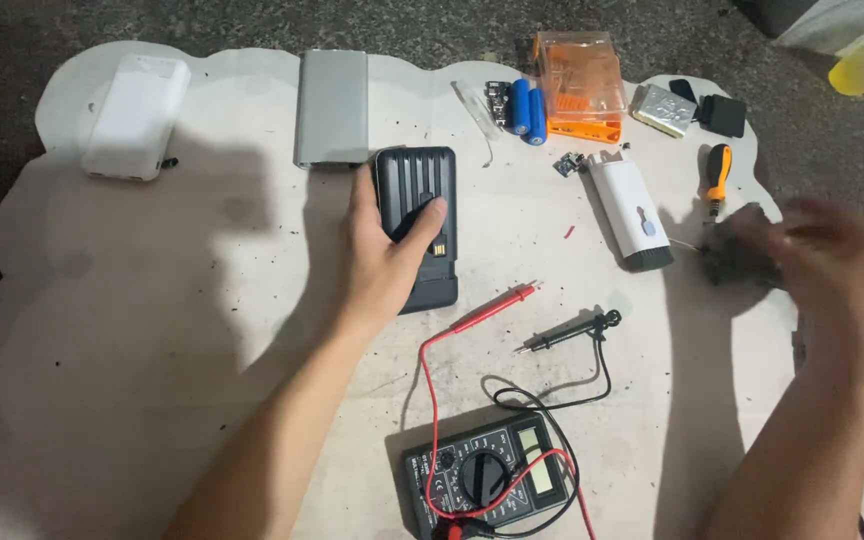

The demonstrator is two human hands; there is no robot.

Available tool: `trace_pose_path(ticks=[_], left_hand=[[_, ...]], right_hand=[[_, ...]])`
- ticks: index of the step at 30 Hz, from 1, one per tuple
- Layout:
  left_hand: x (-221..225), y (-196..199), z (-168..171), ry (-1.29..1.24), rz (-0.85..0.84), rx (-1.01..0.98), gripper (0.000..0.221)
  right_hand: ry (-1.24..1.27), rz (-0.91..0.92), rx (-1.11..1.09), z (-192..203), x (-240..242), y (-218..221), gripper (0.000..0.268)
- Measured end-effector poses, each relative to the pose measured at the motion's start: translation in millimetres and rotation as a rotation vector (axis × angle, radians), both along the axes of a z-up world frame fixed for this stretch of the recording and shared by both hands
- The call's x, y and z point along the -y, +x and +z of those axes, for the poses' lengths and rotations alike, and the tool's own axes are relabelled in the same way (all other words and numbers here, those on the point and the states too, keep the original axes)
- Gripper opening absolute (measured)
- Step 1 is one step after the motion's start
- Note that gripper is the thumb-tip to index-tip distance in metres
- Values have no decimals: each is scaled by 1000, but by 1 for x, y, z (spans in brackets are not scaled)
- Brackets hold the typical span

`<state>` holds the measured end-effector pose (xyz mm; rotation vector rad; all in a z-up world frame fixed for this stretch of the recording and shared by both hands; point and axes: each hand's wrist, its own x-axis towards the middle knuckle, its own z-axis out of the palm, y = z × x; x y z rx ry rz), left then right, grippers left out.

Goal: Disassembling and inspecting a power bank's internal components on a repair bench.

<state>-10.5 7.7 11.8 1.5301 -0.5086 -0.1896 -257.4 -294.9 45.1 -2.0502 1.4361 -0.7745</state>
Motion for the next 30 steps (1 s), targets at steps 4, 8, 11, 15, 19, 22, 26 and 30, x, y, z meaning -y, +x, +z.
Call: trace_pose_path(ticks=[4,8,11,15,19,22,26,30], left_hand=[[-4,-6,20,-28,-87,-24,42],[-2,-7,12,-160,-249,-79,41],[5,-12,8,-528,-579,-482,49],[14,-16,-18,-477,-546,-531,63],[3,-18,7,-427,-468,-622,62],[5,-6,-6,-494,-406,-703,63],[9,-4,-19,-316,-340,-479,55],[15,-9,-16,-195,-290,-311,73]], right_hand=[[-49,221,-21,1,-5,-5,17],[-30,91,351,-14,12,11,35],[-202,443,630,13,-68,54,39],[-301,802,386,23,-173,106,8],[-483,933,363,10,-215,124,18],[-370,1039,344,15,-220,122,31],[-431,999,283,12,-209,127,22],[-539,793,321,8,-188,137,21]])
